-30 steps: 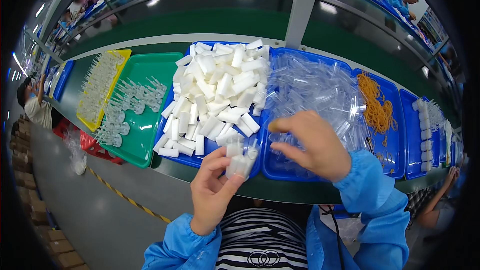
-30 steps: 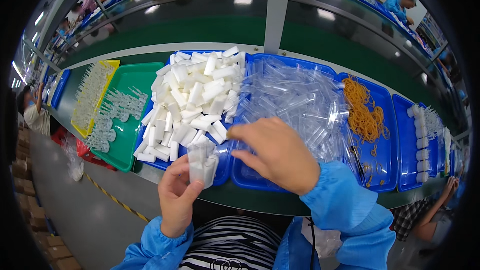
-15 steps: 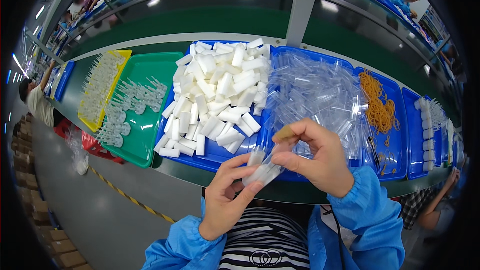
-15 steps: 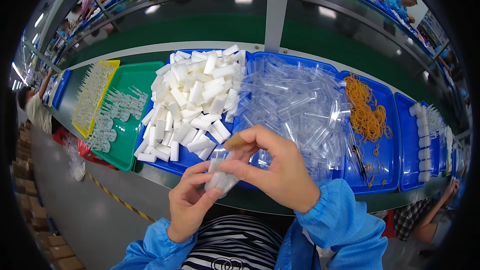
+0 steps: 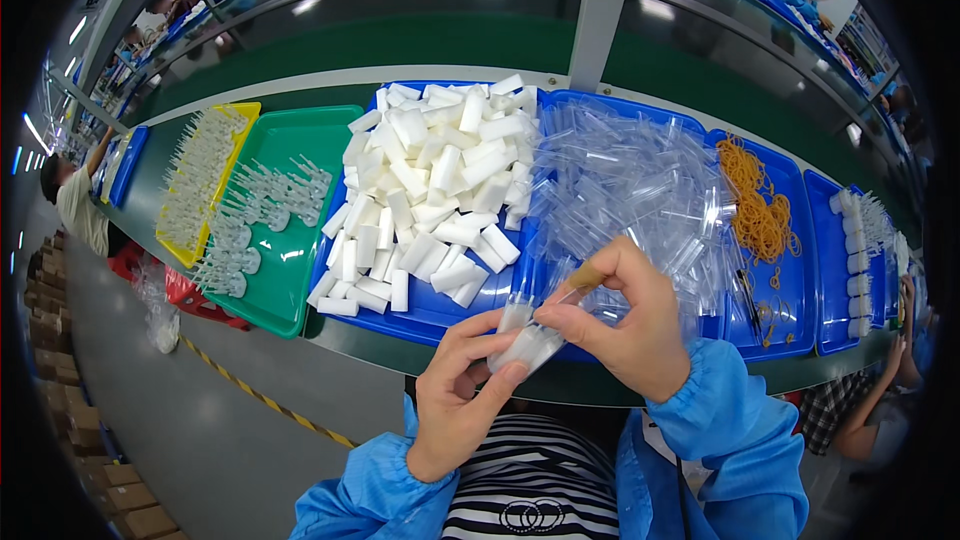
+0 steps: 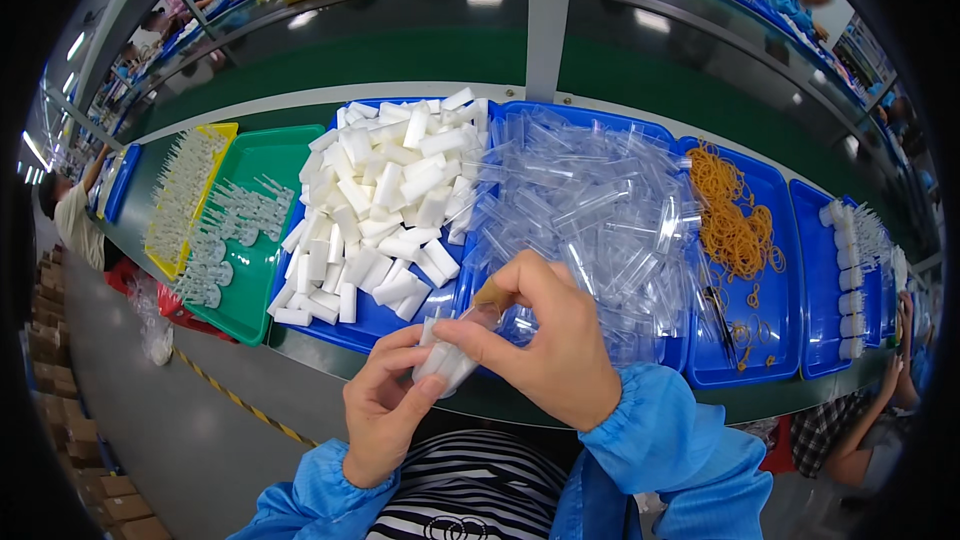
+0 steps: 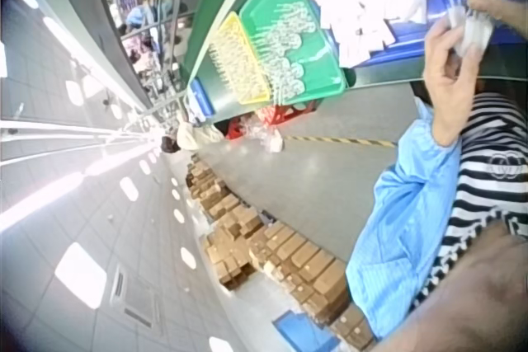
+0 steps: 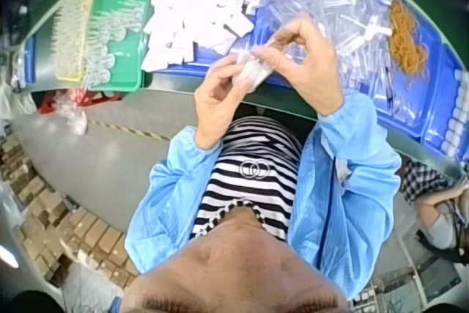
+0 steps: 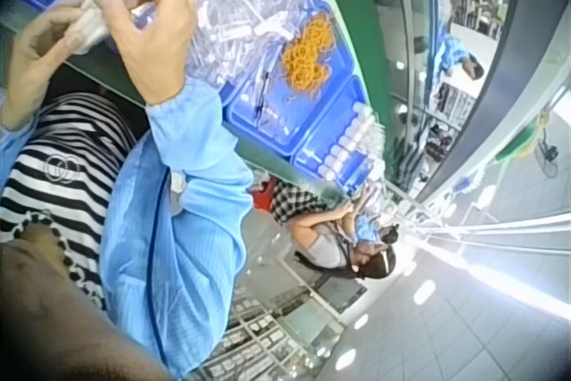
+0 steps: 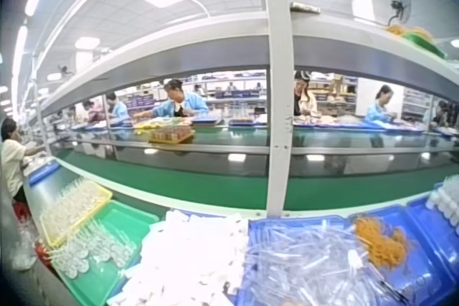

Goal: The person assembles small white cylindrical components by inserting them into clear plastic sleeves and securing them with rubber bands. They repeatedly pick up the components, insert them into the sleeves, and use a rubber band to hold the bundle together before placing the finished unit on a tray.

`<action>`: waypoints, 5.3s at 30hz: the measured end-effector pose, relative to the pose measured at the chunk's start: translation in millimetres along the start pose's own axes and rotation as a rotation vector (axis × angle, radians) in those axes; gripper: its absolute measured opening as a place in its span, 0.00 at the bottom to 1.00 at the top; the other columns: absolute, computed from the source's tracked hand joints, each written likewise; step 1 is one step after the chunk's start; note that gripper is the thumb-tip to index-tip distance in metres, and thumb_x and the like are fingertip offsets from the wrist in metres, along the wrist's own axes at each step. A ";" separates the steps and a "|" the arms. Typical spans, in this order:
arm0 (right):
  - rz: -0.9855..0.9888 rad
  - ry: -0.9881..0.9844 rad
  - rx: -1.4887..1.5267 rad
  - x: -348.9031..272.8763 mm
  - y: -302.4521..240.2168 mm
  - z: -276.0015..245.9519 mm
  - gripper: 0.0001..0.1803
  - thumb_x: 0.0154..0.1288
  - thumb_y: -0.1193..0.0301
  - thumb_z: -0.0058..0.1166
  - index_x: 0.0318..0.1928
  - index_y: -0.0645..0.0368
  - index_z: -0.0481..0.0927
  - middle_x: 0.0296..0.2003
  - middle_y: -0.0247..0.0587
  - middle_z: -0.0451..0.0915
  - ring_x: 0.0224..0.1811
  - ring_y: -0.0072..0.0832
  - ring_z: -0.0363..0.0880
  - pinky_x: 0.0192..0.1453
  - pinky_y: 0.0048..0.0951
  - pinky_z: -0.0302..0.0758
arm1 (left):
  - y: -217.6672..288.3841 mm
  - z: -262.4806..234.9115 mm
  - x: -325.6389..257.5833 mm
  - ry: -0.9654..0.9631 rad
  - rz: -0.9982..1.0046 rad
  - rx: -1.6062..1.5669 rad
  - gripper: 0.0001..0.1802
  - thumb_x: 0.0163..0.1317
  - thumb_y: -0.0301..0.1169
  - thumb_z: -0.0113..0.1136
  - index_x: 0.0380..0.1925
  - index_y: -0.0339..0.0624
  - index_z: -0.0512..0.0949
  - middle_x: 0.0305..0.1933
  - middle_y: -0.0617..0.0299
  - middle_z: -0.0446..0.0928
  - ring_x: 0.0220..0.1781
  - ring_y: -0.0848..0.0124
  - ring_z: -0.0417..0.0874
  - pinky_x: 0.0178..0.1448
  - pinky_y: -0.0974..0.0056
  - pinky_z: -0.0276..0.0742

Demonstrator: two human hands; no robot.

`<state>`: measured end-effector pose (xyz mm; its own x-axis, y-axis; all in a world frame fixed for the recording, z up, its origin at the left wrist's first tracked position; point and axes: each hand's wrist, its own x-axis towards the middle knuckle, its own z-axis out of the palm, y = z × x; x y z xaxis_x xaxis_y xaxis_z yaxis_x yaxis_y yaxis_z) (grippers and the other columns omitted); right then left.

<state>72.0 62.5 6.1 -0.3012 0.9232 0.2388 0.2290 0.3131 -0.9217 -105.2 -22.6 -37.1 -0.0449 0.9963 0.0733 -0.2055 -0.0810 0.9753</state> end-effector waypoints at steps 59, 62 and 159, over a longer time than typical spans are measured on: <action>-0.371 -0.134 -0.470 3.4 -22.1 -1.1 0.36 0.49 0.66 0.74 0.59 0.60 0.75 0.57 0.43 0.77 0.56 0.40 0.75 0.58 0.40 0.68 | 4.9 -0.8 3.9 0.053 0.164 0.360 0.24 0.68 0.21 0.59 0.65 0.33 0.73 0.72 0.48 0.61 0.65 0.63 0.75 0.59 0.65 0.80; -0.319 -0.220 -0.646 0.0 -31.6 4.4 0.44 0.44 0.61 0.75 0.63 0.63 0.72 0.62 0.46 0.72 0.60 0.42 0.73 0.65 0.44 0.66 | 8.3 0.9 -2.3 0.021 0.101 0.350 0.27 0.68 0.24 0.61 0.67 0.34 0.70 0.73 0.46 0.59 0.67 0.59 0.73 0.61 0.62 0.77; 0.408 -0.011 0.340 -48.3 -23.5 -27.8 0.11 0.63 0.79 0.65 0.43 0.65 0.76 0.34 0.44 0.84 0.37 0.26 0.88 0.42 0.24 0.82 | 10.9 15.9 1.3 -0.226 -0.169 0.591 0.21 0.53 0.28 0.76 0.45 0.38 0.77 0.37 0.54 0.84 0.38 0.64 0.88 0.43 0.63 0.81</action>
<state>106.9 16.8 24.7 -0.2608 0.9518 -0.1611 0.0175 -0.1622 -0.9866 -92.0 -21.7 -23.1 0.1613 0.9806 -0.1116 0.3831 0.0420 0.9227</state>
